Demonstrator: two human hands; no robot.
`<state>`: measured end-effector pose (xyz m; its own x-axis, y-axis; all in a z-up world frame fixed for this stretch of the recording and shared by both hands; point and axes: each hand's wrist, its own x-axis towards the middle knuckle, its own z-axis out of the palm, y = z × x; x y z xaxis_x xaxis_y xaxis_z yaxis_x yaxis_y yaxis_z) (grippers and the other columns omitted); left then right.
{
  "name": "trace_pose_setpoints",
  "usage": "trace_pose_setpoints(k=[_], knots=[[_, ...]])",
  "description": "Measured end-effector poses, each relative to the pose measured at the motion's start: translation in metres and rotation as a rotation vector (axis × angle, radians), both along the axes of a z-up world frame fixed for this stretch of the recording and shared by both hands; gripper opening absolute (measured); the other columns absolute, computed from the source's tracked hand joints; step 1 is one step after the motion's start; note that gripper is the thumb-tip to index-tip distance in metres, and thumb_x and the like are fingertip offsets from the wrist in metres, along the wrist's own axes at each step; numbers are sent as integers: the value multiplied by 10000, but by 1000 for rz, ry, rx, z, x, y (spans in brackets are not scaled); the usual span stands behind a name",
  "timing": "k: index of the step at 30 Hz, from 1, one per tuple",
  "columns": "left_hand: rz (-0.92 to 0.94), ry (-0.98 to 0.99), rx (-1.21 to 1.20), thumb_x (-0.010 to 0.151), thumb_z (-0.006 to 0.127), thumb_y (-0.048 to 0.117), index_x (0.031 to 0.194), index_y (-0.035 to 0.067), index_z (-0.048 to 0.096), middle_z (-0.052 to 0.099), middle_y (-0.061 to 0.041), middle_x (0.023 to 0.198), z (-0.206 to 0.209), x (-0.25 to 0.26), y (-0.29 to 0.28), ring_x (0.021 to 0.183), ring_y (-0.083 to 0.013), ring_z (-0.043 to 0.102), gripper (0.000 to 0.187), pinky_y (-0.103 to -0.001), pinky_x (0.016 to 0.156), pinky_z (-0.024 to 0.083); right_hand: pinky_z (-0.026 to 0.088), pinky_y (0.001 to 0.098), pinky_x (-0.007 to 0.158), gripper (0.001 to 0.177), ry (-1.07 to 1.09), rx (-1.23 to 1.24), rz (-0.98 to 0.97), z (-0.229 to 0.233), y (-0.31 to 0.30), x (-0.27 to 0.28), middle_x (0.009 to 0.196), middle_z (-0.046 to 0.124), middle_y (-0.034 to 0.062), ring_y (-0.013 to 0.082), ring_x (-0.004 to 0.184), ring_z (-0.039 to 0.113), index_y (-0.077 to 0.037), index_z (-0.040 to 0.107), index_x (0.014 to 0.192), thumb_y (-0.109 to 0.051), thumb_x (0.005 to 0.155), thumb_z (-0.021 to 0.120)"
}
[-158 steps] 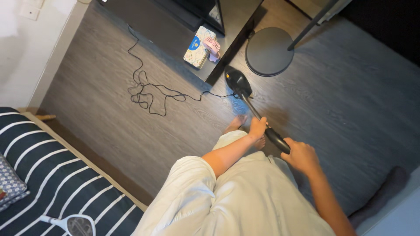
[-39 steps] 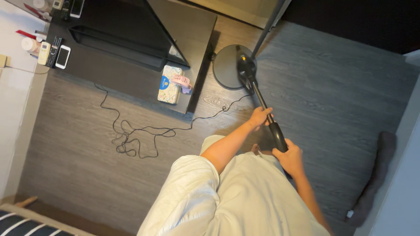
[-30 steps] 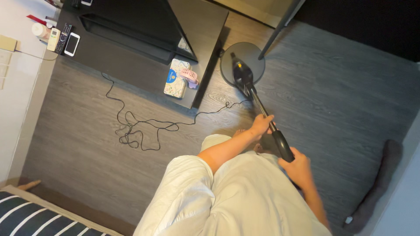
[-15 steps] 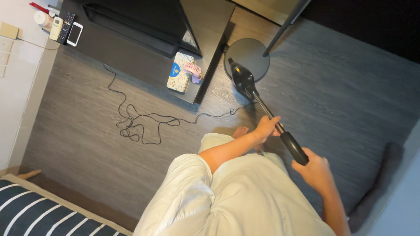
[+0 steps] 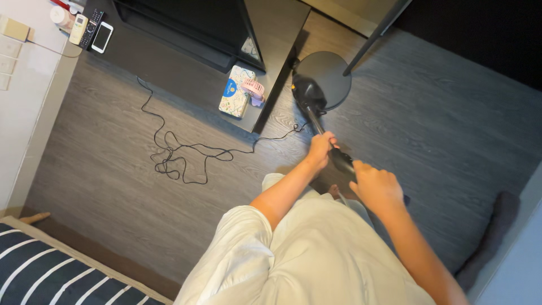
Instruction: The person vacuums the floor of a room using a stick vacuum cleaner. They move the vacuum back and forth across the wooden floor, cleaning around furniture such as a bed, a TV stand, and a small table.
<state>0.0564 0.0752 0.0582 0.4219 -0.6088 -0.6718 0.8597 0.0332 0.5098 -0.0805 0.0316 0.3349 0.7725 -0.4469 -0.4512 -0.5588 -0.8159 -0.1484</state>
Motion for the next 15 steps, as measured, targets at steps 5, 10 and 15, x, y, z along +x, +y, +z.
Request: trace_pose_setpoints(k=[5,10,15], knots=[[-88,-22,53,891,609,146,697,53,596,563,-61,600,3,-8,26,496,-174,586,216,-298,412,419,580,500,717,397,8,43,-100,10,20,-9,1011,749,115,390,832,734,-104,593,1104,-331,819,751],[-223,-84,141,881,619,140,688,20,610,576,-89,575,-1,-38,35,424,-154,523,228,-282,378,372,575,515,739,361,-19,127,-294,5,37,-35,1015,757,141,404,840,732,-117,633,1109,-301,815,737],[-324,-246,188,868,619,142,671,-26,634,588,-104,544,-13,-40,34,384,-153,497,260,-287,369,381,559,523,760,350,-55,210,-552,-14,55,-41,905,757,193,435,858,719,-119,683,1091,-345,831,740]])
